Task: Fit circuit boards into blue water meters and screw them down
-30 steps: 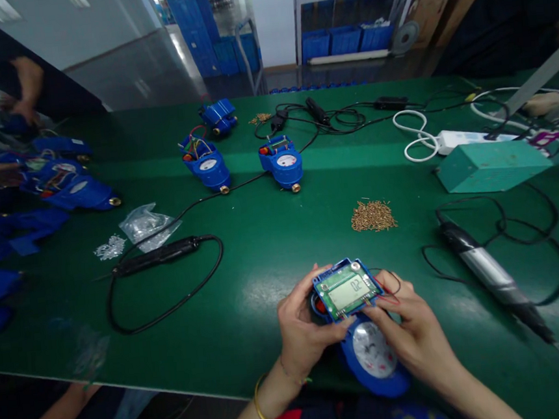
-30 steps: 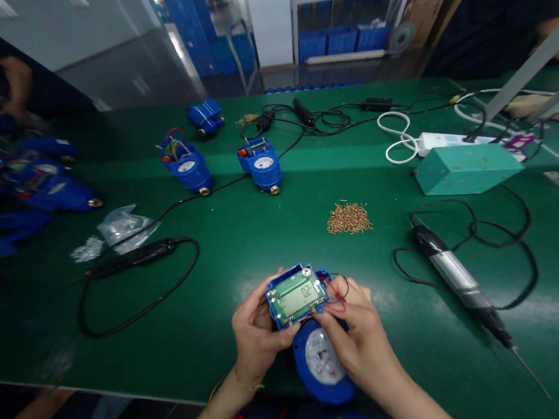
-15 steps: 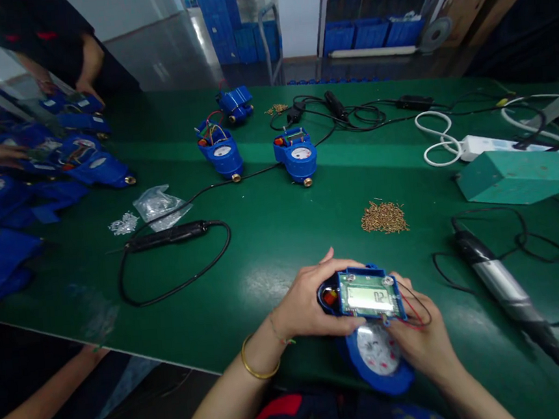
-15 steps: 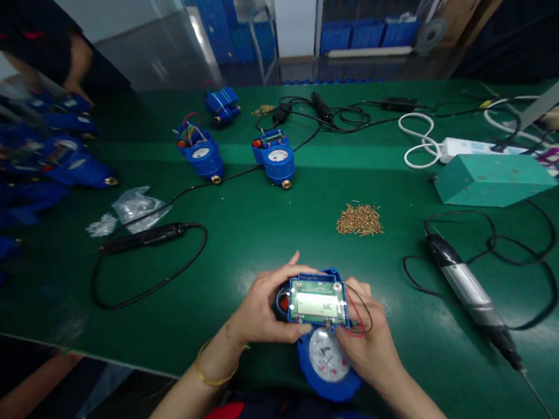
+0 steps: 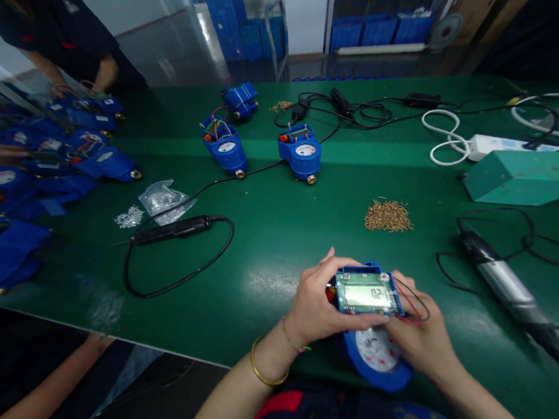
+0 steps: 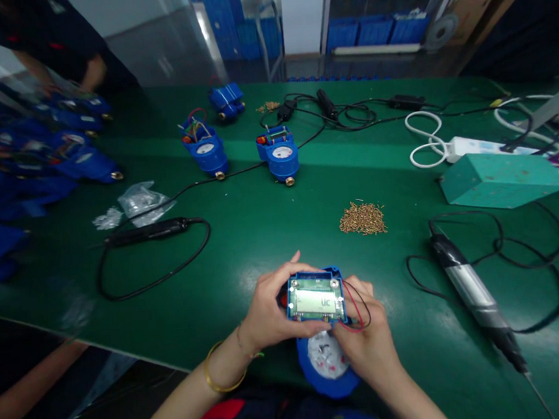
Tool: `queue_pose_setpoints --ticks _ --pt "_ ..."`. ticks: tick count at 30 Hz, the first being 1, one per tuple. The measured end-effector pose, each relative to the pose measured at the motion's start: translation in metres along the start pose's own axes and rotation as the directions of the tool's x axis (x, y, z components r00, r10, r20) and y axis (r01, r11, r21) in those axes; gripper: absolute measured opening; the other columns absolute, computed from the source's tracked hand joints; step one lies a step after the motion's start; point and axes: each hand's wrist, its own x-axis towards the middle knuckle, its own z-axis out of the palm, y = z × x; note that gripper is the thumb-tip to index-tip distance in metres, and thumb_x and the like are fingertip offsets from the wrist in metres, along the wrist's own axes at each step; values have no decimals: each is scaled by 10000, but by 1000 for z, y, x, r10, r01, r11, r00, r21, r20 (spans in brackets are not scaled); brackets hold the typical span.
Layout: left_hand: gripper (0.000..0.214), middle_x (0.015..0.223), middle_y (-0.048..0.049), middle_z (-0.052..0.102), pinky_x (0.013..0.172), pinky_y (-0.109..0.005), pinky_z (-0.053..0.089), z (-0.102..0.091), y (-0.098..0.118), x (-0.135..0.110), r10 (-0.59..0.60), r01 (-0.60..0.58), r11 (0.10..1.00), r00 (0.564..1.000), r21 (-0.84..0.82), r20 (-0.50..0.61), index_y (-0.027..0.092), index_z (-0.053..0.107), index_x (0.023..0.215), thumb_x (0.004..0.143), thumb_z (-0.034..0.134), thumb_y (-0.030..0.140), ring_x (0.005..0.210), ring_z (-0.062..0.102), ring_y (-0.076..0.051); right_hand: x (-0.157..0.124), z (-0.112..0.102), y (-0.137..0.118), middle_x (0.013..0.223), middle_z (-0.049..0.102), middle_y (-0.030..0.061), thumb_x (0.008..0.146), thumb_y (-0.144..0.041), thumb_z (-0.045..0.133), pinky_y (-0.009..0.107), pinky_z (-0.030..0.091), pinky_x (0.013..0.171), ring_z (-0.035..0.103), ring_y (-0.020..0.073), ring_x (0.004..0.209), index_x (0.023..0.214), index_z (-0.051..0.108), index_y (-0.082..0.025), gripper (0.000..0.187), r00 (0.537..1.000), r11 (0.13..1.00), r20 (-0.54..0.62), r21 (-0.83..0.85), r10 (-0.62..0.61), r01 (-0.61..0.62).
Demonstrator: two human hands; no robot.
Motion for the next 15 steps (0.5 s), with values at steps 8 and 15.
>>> queue_pose_setpoints --ticks 8,15 --pt "615 999 -57 771 1201 -576 345 1 -1 -3 24 -23 1000 999 18 -43 168 630 1118 622 879 434 849 761 -224 -2 -8 -6 872 701 8 890 -140 619 217 503 667 625 141 755 875 699 -221 115 999 1000 44 2 -27 27" --pt "640 1002 -73 774 1194 -564 365 3 -7 -6 48 -49 999 997 -11 -61 160 627 1125 605 895 418 881 765 -230 -9 -73 -19 857 684 17 887 -236 691 202 552 732 678 141 791 904 675 -230 24 991 981 111 -170 -72 90"
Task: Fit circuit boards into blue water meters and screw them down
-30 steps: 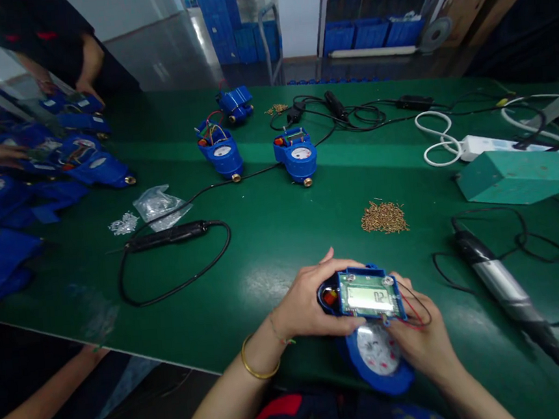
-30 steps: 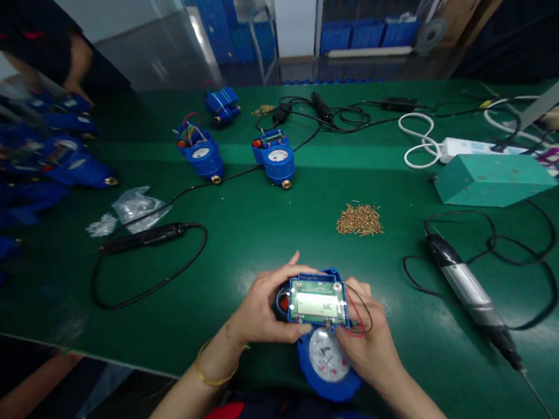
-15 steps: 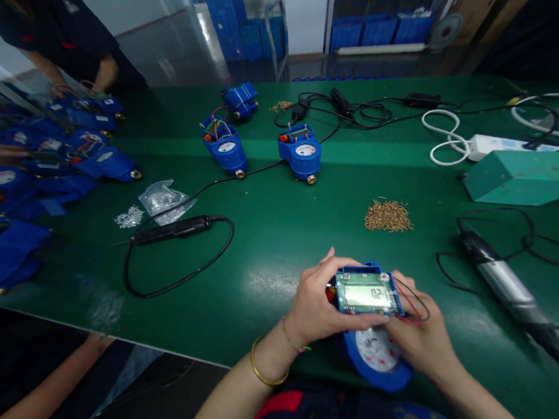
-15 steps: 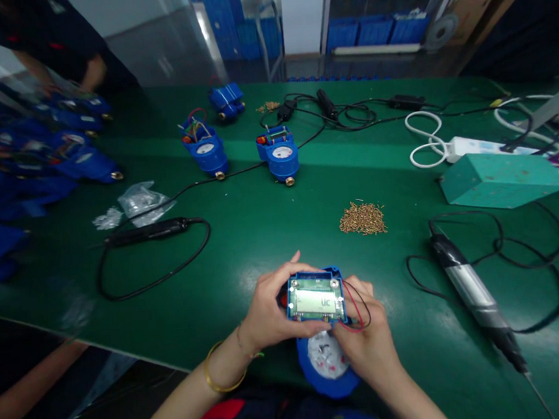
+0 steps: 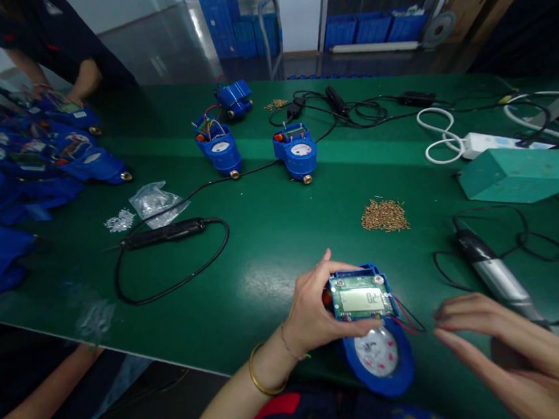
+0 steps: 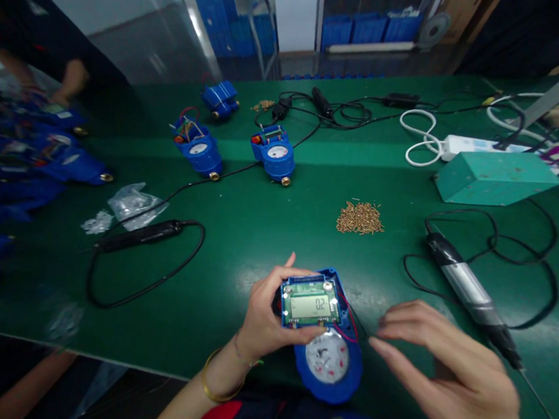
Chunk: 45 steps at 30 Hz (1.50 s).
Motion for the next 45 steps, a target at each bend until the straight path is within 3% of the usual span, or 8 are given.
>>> queue_pose_setpoints --ticks 3,5,8,10,18,32,42,45 --pt "636 1020 -78 775 1184 -577 376 0 -1 0 12 -12 1000 1000 14 -5 168 620 1130 615 888 428 901 766 -240 2 -7 -5 926 669 38 838 -302 748 179 530 588 646 108 660 925 665 -214 149 998 997 18 -46 67 -66" --pt "635 1036 -85 774 1182 -588 373 0 0 -1 26 -26 999 1000 23 0 171 613 1134 626 882 438 925 764 -247 9 -3 -9 904 684 34 882 -375 697 166 511 514 611 85 556 934 668 -209 177 970 980 155 33 187 -194" --pt "632 1050 -97 771 1180 -606 363 0 0 -1 67 -67 997 998 45 5 170 604 1145 643 873 444 939 764 -255 23 3 -11 656 633 3 969 -464 534 162 467 448 561 92 480 807 664 -196 339 796 868 492 144 354 -475" --pt "630 1054 -100 770 1182 -618 349 1 0 -2 86 -86 995 996 58 5 170 599 1152 649 871 435 938 764 -258 29 1 -10 593 578 1 981 -494 486 166 461 472 561 108 524 747 642 -194 411 702 825 611 136 366 -549" --pt "649 1039 -97 773 1211 -635 267 1 -1 -1 61 -61 997 998 40 1 170 606 1133 608 899 413 927 763 -253 35 -3 10 896 600 20 1029 -303 449 188 457 721 564 105 809 952 563 -213 165 811 938 562 164 166 -305" --pt "626 1048 -92 776 1202 -649 275 2 0 -2 50 -50 998 999 32 -15 190 605 1125 622 883 438 928 764 -261 35 5 26 763 584 26 956 -460 566 217 460 607 549 134 708 817 630 -180 319 746 727 592 360 306 -584" --pt "647 1054 -94 776 1215 -679 190 2 -1 -4 25 -25 1000 999 3 -33 177 601 1132 607 899 412 932 764 -266 38 11 23 718 603 13 959 -414 574 191 460 593 569 114 662 769 648 -175 314 821 806 506 350 266 -477" --pt "641 1058 -99 774 1215 -680 189 2 -2 -5 -8 8 1000 999 -5 -35 175 613 1128 615 889 442 935 762 -271 33 22 25 714 634 30 954 -375 593 195 491 583 603 125 656 756 663 -170 294 888 837 397 385 230 -389"
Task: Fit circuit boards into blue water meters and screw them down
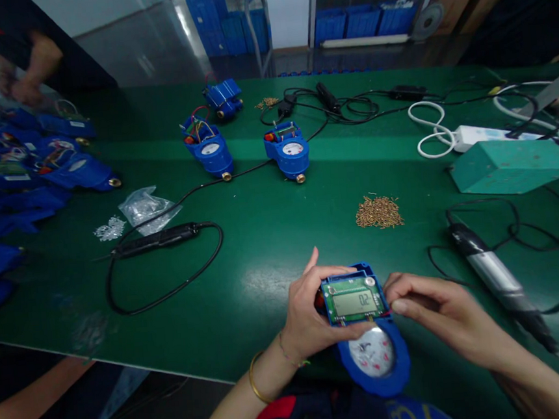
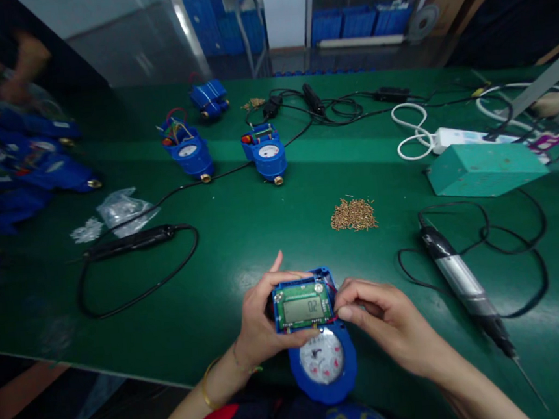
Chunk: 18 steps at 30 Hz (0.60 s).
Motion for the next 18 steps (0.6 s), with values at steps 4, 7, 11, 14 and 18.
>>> queue_pose_setpoints --ticks 4,7,11,14,18 --pt "641 1048 -93 771 1218 -681 183 0 -2 -2 -19 19 1000 1000 -4 -25 181 626 1128 625 877 488 900 765 -266 -7 18 14 841 698 53 914 -132 612 214 548 676 674 146 775 907 714 -187 115 917 937 -205 -142 -342 318" --pt "643 1048 -90 770 1219 -675 193 -1 -3 -3 -16 16 1000 1000 -10 -25 178 617 1147 640 868 485 893 765 -261 -11 27 18 928 701 59 890 -41 585 232 565 708 682 150 831 1032 724 -207 258 887 913 -237 -207 -396 352" --pt "624 1010 -75 774 1213 -671 227 -3 -5 -3 -33 34 999 999 15 -21 176 625 1137 661 840 518 886 762 -261 -8 28 12 905 625 62 913 -164 630 235 547 650 630 145 804 958 769 -223 158 908 947 -286 -189 -307 261" --pt "620 1003 -76 769 1217 -668 214 -4 -5 -1 -40 40 999 999 1 -16 181 631 1123 675 815 568 905 757 -268 -4 24 6 869 609 49 922 -217 651 219 528 651 613 134 798 907 771 -219 121 932 958 -235 -141 -278 250" --pt "608 1021 -71 765 1220 -658 216 -4 -6 -1 -35 35 999 999 -28 -12 197 618 1136 691 811 564 928 753 -266 -5 24 2 888 687 47 935 -149 612 208 540 694 661 126 807 954 752 -200 150 944 963 -205 -132 -260 236"
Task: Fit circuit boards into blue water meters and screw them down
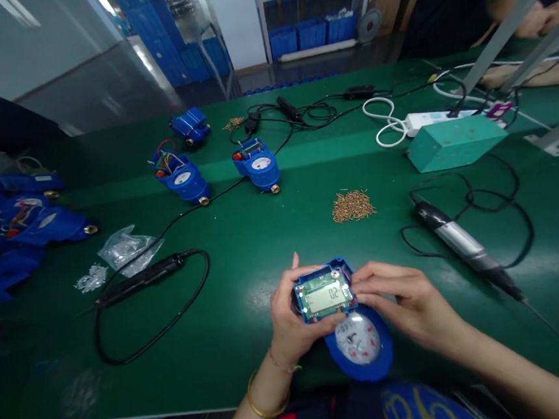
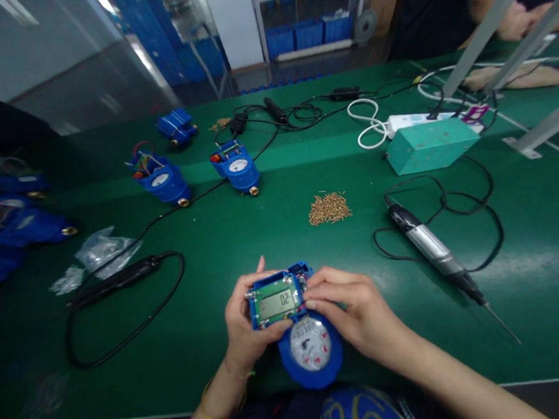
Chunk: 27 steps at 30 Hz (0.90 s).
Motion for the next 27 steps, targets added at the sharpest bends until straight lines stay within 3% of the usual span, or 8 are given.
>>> queue_pose_setpoints --ticks 8,13,19,22,24,27 --pt "600 1045 -85 755 1206 -617 294 1 0 -2 -8 9 997 1000 75 -10 200 604 1139 708 795 572 1015 734 -287 -8 21 2 899 735 62 914 -114 583 231 575 703 706 144 798 940 732 -173 163 985 998 -170 -67 -14 3" --pt "610 1039 -78 745 1212 -606 293 3 -1 -5 16 -13 995 999 96 -36 192 600 1152 715 790 572 1012 735 -278 -10 23 11 876 734 50 924 -152 613 356 531 785 656 186 874 938 729 -198 125 980 994 -187 -97 -67 50" --pt "610 1036 -78 744 1208 -605 296 6 -1 -7 51 -46 994 997 97 -51 184 600 1162 715 807 543 991 741 -267 -7 15 24 887 720 48 993 -288 562 402 459 871 620 187 948 897 698 -178 199 990 990 8 -30 -141 141" --pt "618 1040 -80 744 1209 -616 285 6 -1 -8 41 -35 995 997 92 -61 185 610 1166 712 804 558 1030 729 -281 -6 9 23 859 708 17 1020 -290 509 419 423 1004 636 158 943 863 685 -190 256 979 985 109 -2 -171 172" --pt "621 1043 -86 744 1208 -622 285 5 -2 -9 29 -21 994 998 108 -64 181 616 1164 712 800 565 1086 710 -301 -8 5 20 946 711 31 1036 -298 463 447 352 1123 632 161 1027 937 687 -194 266 962 983 205 -7 -180 185" --pt "627 1054 -91 743 1210 -616 292 4 -3 -10 18 -10 993 998 118 -65 181 618 1169 708 803 565 1158 678 -319 -12 3 17 1060 701 62 995 -396 543 459 287 1199 616 185 1113 1051 674 -177 261 945 978 277 -60 -176 199"
